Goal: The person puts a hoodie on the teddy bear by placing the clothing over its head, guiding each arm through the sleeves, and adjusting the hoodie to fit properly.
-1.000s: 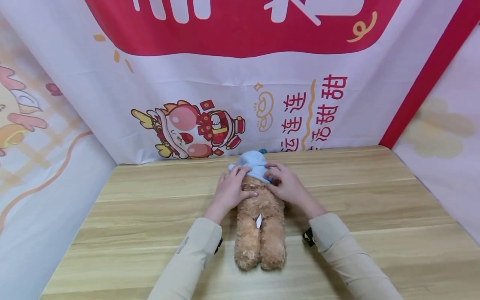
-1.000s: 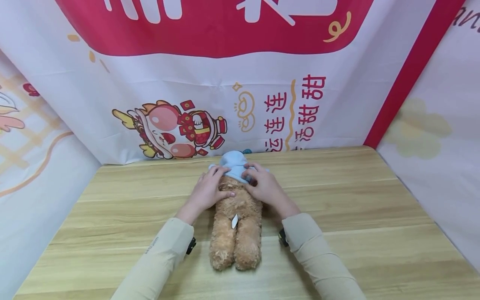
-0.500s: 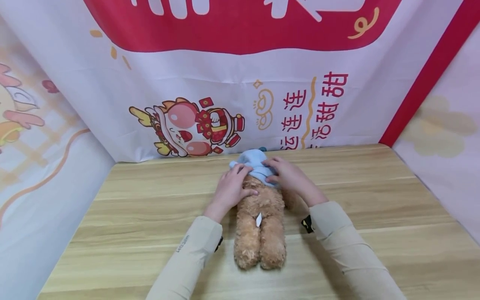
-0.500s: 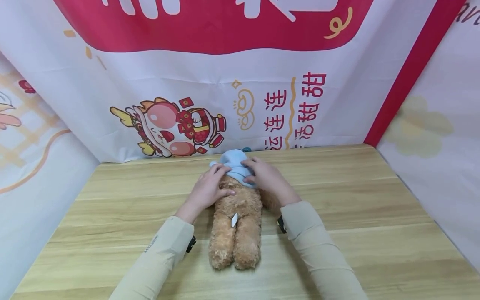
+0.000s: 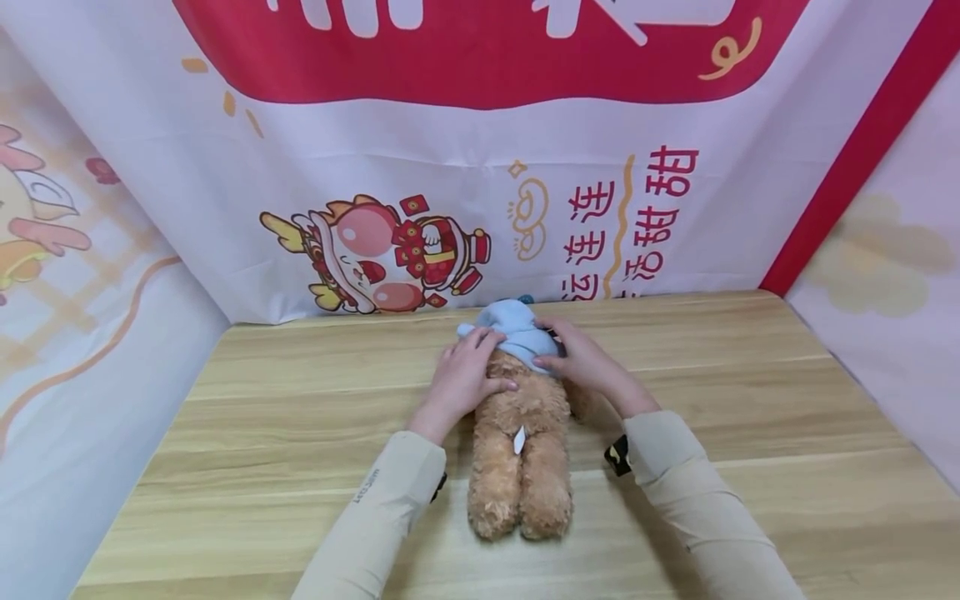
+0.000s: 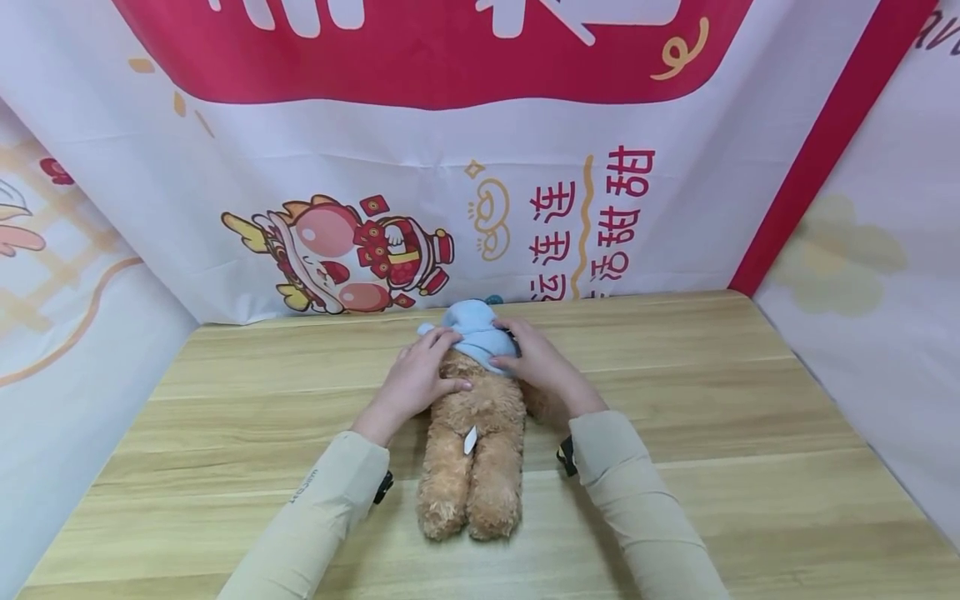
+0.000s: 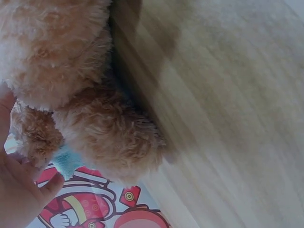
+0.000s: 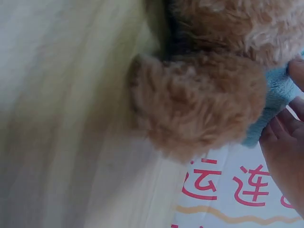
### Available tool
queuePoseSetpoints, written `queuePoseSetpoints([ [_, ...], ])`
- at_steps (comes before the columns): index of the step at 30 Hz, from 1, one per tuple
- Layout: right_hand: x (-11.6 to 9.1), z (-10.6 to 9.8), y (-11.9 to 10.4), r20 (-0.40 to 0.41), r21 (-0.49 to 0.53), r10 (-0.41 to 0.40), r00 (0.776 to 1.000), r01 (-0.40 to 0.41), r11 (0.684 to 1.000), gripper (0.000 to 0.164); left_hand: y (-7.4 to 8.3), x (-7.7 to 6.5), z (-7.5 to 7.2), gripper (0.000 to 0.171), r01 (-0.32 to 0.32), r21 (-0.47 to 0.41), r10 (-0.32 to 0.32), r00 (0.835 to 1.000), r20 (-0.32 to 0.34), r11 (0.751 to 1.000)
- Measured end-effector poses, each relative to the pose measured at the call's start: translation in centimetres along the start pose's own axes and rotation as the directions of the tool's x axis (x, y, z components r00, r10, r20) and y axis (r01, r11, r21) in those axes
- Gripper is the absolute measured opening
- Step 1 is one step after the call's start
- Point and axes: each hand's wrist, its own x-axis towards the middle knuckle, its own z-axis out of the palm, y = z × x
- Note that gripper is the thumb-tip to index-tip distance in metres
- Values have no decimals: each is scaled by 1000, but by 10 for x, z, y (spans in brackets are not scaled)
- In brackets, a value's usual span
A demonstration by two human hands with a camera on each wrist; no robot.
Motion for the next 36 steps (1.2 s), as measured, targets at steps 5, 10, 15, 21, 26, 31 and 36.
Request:
queuePoseSetpoints([
  [5, 2, 2, -1, -31, -16, 5, 999, -6, 1000, 46, 2, 1, 0, 76, 27, 11, -27, 1000, -10, 1000],
  [10, 2, 7, -2, -111, -52, -54, 992, 49, 997, 27, 3, 2, 1, 75, 41, 22, -41, 999, -11, 999],
  [15, 1, 14, 0, -231, -60, -126, 965, 115, 992, 20, 4, 2, 4, 73, 41, 11, -40, 998, -40, 999],
  [21, 4, 25, 2, -355, -135, -192, 915, 154, 979, 18, 4, 0, 9, 72, 33, -23, -35, 994, -106, 999],
  [26, 2, 29, -1, -418, -145, -158, 895, 106, 984, 20, 4, -1, 6, 73, 4, -6, -5, 995, -95, 1000],
  [31, 0, 30, -1, -449, -122, -117, 886, 69, 990, 22, 0, 0, -12, 72, -18, -68, 20, 999, 29, 998],
  [36, -1, 31, 1, -451, -112, -111, 886, 67, 991, 24, -10, 3, -34, 47, -74, -232, 117, 977, 176, 970],
])
